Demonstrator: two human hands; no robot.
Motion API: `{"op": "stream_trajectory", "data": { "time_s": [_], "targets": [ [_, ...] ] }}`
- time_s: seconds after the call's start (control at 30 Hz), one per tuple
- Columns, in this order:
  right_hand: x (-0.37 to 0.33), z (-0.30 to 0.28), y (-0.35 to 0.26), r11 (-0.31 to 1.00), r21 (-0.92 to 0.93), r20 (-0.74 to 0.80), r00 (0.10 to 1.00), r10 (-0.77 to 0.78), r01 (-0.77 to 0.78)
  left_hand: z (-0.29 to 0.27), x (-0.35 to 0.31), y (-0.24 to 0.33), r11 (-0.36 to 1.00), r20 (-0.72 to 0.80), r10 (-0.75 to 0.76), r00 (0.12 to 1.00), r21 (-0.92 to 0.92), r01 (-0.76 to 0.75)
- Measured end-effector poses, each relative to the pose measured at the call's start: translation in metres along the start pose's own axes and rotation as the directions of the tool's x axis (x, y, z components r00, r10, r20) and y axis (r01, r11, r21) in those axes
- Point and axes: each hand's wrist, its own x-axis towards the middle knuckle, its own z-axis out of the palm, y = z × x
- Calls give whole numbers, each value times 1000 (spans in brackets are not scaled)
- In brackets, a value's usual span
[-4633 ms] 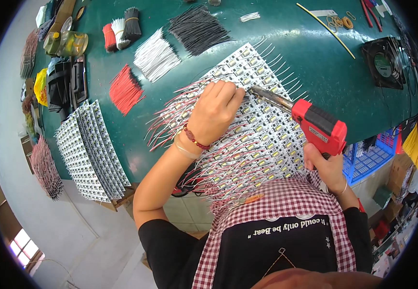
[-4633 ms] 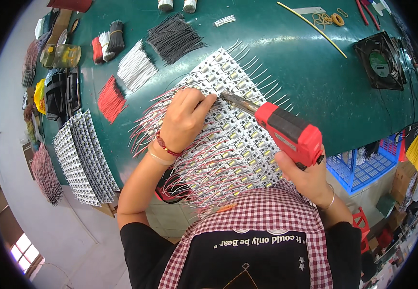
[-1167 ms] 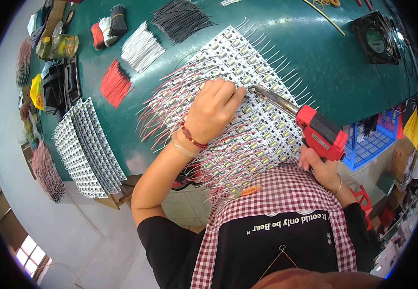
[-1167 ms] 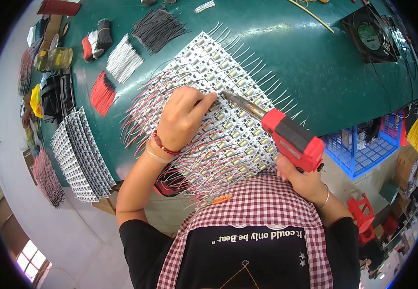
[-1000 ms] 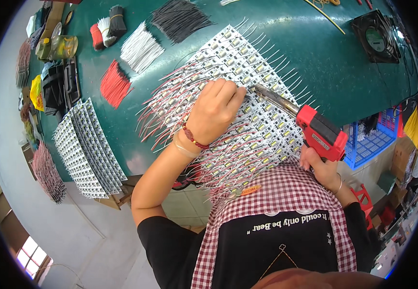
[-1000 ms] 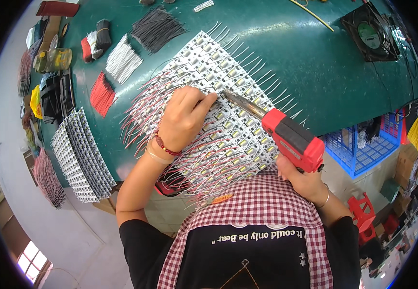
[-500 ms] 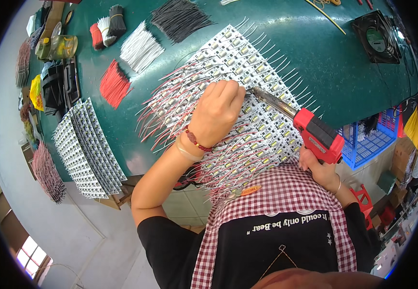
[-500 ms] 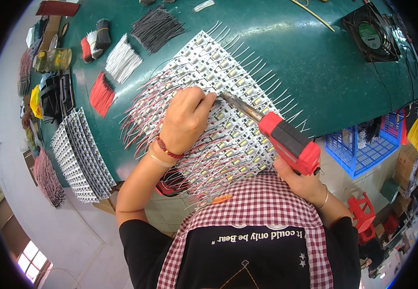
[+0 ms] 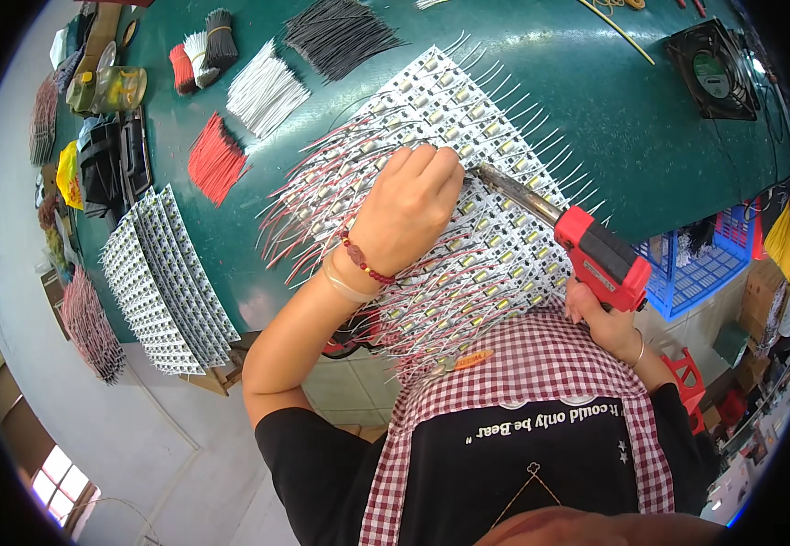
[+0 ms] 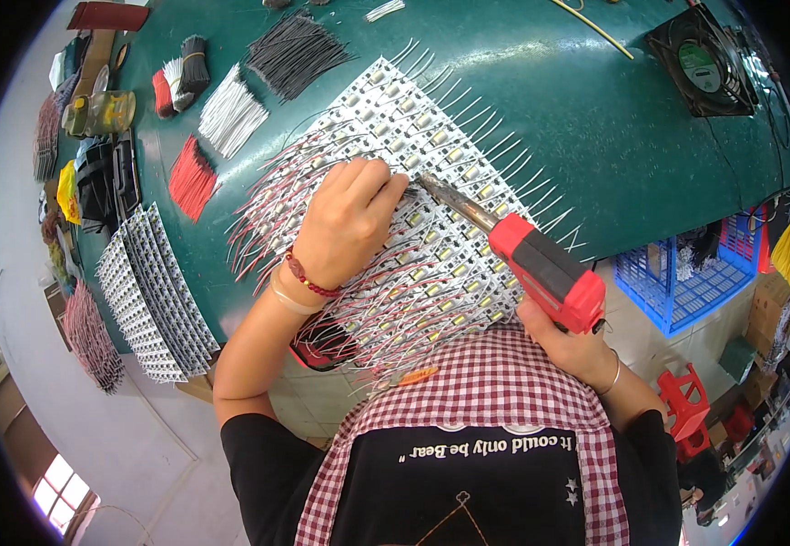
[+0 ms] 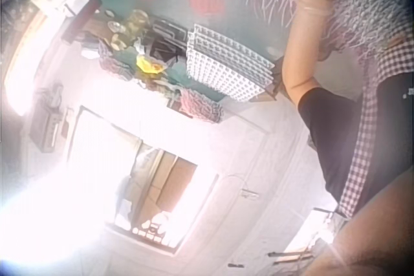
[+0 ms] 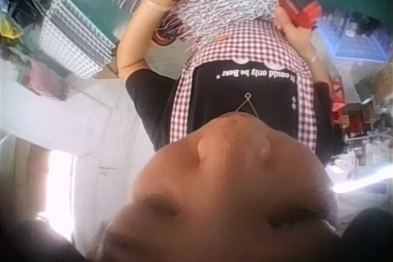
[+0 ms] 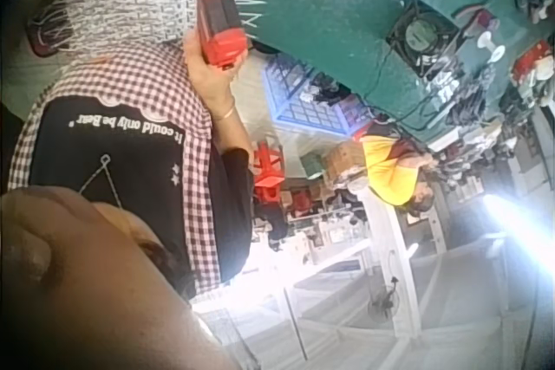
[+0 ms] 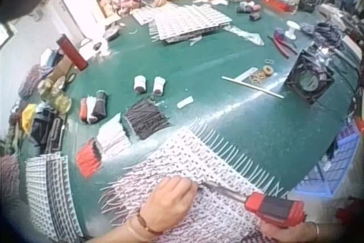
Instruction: The person uses a red soldering iron to attach black wires to a large LED panel. They pick up wires from a pile on the table, place them on the panel, and apply heat to secure them. The person occasionally uses a wooden stick to adjust the wires or the panel during the process.
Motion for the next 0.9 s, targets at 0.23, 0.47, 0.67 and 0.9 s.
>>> {"op": "stream_trajectory", "data": {
  "time_s": [0.23, 0.47, 0.67, 0.9],
  "targets": [
    [2, -3, -10, 991, 130, 44, 998, -35, 29, -3, 4, -2, 999, 45, 28, 999, 13, -29],
    [-2, -3, 4, 990, 138, 68, 997, -37, 27, -3, 4, -6, 999, 51, 54, 997, -2, -53],
    [-2, -2, -1, 987, 162, 52, 999, -10, 1, -4, 3, -8, 998, 27, 65, 997, -12, -65],
    [3, 0, -10, 989, 133, 58, 996, 61, -69, -3, -2, -11, 997, 17, 77, 997, -26, -77]
  ]
}}
